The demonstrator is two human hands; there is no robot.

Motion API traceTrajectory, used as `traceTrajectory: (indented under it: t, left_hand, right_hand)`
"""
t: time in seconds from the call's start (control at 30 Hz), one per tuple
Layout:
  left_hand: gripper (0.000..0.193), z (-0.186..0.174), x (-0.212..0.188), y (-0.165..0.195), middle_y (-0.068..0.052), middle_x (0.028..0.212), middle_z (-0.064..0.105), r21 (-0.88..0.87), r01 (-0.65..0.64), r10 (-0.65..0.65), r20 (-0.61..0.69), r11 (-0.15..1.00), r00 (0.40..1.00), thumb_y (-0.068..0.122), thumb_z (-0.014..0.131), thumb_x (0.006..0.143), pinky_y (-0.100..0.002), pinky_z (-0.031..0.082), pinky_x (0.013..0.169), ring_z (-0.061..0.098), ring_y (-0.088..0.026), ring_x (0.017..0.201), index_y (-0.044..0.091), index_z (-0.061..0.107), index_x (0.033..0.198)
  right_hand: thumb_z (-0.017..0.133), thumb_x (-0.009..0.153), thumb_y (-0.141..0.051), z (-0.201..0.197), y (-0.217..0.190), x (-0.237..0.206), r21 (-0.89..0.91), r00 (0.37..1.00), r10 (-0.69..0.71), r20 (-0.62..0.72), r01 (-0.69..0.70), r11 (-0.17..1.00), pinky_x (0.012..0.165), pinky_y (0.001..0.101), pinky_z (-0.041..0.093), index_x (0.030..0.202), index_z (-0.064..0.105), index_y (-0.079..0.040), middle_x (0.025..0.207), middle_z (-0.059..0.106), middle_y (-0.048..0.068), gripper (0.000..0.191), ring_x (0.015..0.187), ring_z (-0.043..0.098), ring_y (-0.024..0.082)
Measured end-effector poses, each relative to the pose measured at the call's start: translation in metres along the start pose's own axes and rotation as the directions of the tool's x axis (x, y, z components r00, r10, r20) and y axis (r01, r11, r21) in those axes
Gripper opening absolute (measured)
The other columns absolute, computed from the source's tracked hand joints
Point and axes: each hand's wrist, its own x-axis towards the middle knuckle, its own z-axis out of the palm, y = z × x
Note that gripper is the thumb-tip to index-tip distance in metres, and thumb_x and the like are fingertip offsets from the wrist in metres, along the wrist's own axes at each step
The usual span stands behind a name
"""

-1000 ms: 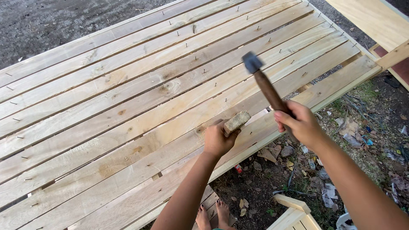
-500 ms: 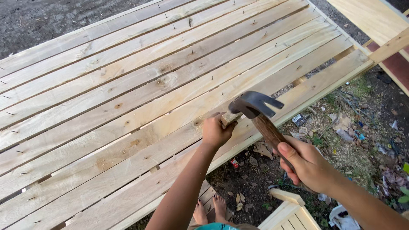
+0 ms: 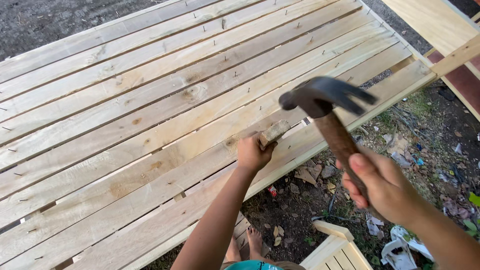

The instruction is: The person hammers nails into a slatted wooden bench frame outdoors, pressing boards flat with one hand while driving nails with a claw hammer. They reposition along the frame, use a small wood block to press and align slats, and continue hammering nails across the surface.

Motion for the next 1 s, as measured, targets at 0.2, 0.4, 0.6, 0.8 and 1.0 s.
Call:
traceTrajectory:
  t: [0.2, 0.4, 0.6, 0.8, 1.0]
  left_hand:
    - [0.037, 0.006, -0.001, -0.007, -0.013, 0.097, 0.074, -0.024, -0.061, 0.060, -0.040, 0.998, 0.997, 0.022, 0.085, 0.074, -0.042, 0.060, 0.073, 0.073, -0.034, 0.079, 0.010, 0.076, 0.108]
    - [0.039, 0.013, -0.006, -0.010, -0.012, 0.096, 0.075, -0.042, -0.034, 0.032, -0.033, 0.999, 0.999, 0.019, 0.084, 0.073, -0.042, 0.059, 0.071, 0.073, -0.034, 0.077, 0.011, 0.077, 0.111]
    - [0.036, 0.014, -0.008, -0.014, -0.011, 0.095, 0.075, -0.012, -0.054, 0.054, -0.063, 0.998, 0.997, 0.014, 0.082, 0.072, -0.042, 0.060, 0.071, 0.073, -0.033, 0.078, 0.012, 0.077, 0.107]
    - [0.041, 0.015, -0.010, -0.012, -0.011, 0.099, 0.074, -0.079, -0.013, 0.011, -0.025, 0.997, 1.000, 0.012, 0.081, 0.071, -0.041, 0.060, 0.071, 0.073, -0.033, 0.079, 0.012, 0.075, 0.112]
    - [0.038, 0.025, -0.014, -0.026, -0.011, 0.102, 0.074, -0.041, 0.019, -0.020, -0.037, 0.999, 0.999, 0.011, 0.079, 0.072, -0.042, 0.060, 0.075, 0.073, -0.033, 0.085, 0.014, 0.073, 0.109]
  right_hand:
    - [0.040, 0.099, -0.048, 0.032, 0.012, 0.008, 0.032, 0.973, 0.224, 0.049, -0.226, 0.974, 0.038, 0.0291, 0.043, 0.102, 0.057, 0.001, 0.060, 0.050, 0.004, 0.052, 0.042, 0.049, 0.013]
    - [0.040, 0.098, -0.046, 0.005, 0.009, 0.008, 0.064, 0.985, 0.172, 0.010, -0.172, 0.983, 0.036, 0.0292, 0.043, 0.103, 0.057, 0.000, 0.059, 0.051, 0.004, 0.049, 0.041, 0.047, 0.013]
    - [0.038, 0.100, -0.046, 0.028, 0.022, 0.010, 0.059, 0.992, 0.119, 0.035, -0.121, 0.991, 0.037, 0.0275, 0.040, 0.101, 0.057, -0.001, 0.059, 0.051, 0.003, 0.049, 0.042, 0.047, 0.011]
    - [0.040, 0.098, -0.052, 0.025, 0.016, 0.014, 0.054, 0.975, 0.223, 0.022, -0.224, 0.973, 0.039, 0.0287, 0.042, 0.101, 0.057, -0.001, 0.061, 0.051, 0.003, 0.054, 0.043, 0.047, 0.012]
    - [0.035, 0.100, -0.047, 0.034, 0.040, 0.010, 0.145, 1.000, -0.011, 0.029, 0.007, 0.989, 0.036, 0.0266, 0.042, 0.101, 0.056, -0.002, 0.060, 0.053, 0.001, 0.049, 0.043, 0.049, 0.009]
